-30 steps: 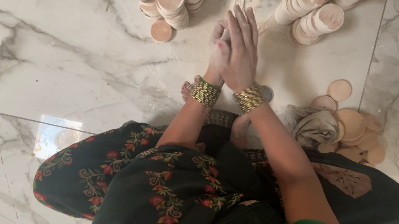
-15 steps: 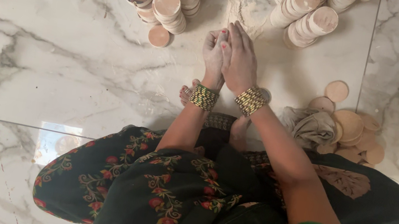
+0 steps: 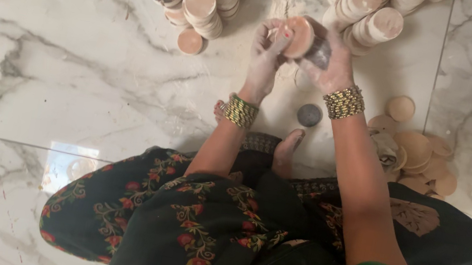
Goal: The person sits on the floor shaping small round wooden discs by hand, pressing and smoothing each disc with a dark round stone, then placing finished discs into piles beside them. They repeatedly pick up a disc, work its surface with the stone and hands, and set it with the growing stacks.
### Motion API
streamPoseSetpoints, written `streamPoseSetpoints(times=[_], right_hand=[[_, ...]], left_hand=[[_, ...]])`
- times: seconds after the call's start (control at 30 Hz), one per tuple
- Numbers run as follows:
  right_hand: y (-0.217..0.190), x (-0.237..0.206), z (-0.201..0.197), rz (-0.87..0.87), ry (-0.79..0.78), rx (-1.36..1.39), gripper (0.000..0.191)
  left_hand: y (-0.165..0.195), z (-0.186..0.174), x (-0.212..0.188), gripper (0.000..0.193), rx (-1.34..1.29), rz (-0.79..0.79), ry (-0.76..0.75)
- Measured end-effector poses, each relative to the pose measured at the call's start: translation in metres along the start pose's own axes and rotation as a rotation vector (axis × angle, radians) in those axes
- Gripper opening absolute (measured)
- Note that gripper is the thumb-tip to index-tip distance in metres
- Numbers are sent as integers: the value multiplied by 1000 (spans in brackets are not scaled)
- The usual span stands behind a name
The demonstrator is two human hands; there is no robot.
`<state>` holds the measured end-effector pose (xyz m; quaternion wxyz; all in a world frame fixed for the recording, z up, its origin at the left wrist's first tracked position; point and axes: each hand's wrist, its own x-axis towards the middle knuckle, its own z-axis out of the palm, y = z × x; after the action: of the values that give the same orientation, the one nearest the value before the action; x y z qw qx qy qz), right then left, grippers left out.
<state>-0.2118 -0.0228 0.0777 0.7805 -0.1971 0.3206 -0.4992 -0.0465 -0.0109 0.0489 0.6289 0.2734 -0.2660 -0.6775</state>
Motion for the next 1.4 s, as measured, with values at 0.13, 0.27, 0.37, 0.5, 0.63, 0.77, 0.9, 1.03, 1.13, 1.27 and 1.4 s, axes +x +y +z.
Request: streamPoseSetpoints(times=[0.13, 0.27, 0.37, 0.5, 0.63, 0.77, 0.9, 1.03, 1.13, 1.27, 1.4], right_hand=[[13, -12, 20, -431, 117, -521, 62], [37, -12, 40, -915, 151, -1587, 45], [39, 2, 31, -834, 74, -1777, 50], [21, 22, -17, -375, 73, -708, 59], [22, 18, -62, -293, 269, -567, 67], [27, 14, -74, -229, 335, -459, 73], [27, 19, -67, -295, 236, -474, 75], [28, 17, -60, -247, 220, -491, 75], [29, 15, -58, -236, 252, -512, 75], [35, 18, -56, -206, 274, -496, 70], [49, 26, -56, -208, 205, -503, 62]], left_hand=[[-14, -14, 8, 17, 11, -67, 128], [-40, -25, 11, 21, 162, 50, 130], [-49, -28, 9, 16, 340, 127, 18], [-49, -23, 9, 12, 566, 242, -88], [-24, -57, 11, 25, 1024, -6, 86], [24, -137, 8, 30, 1351, -187, 135], [63, -184, 5, 22, 1469, -148, 458], [87, -196, 1, 16, 1539, 12, 769], [88, -197, 1, 23, 1444, 317, 871], [74, -197, 6, 30, 1146, 231, 852], [59, -195, 13, 37, 1202, 111, 787]])
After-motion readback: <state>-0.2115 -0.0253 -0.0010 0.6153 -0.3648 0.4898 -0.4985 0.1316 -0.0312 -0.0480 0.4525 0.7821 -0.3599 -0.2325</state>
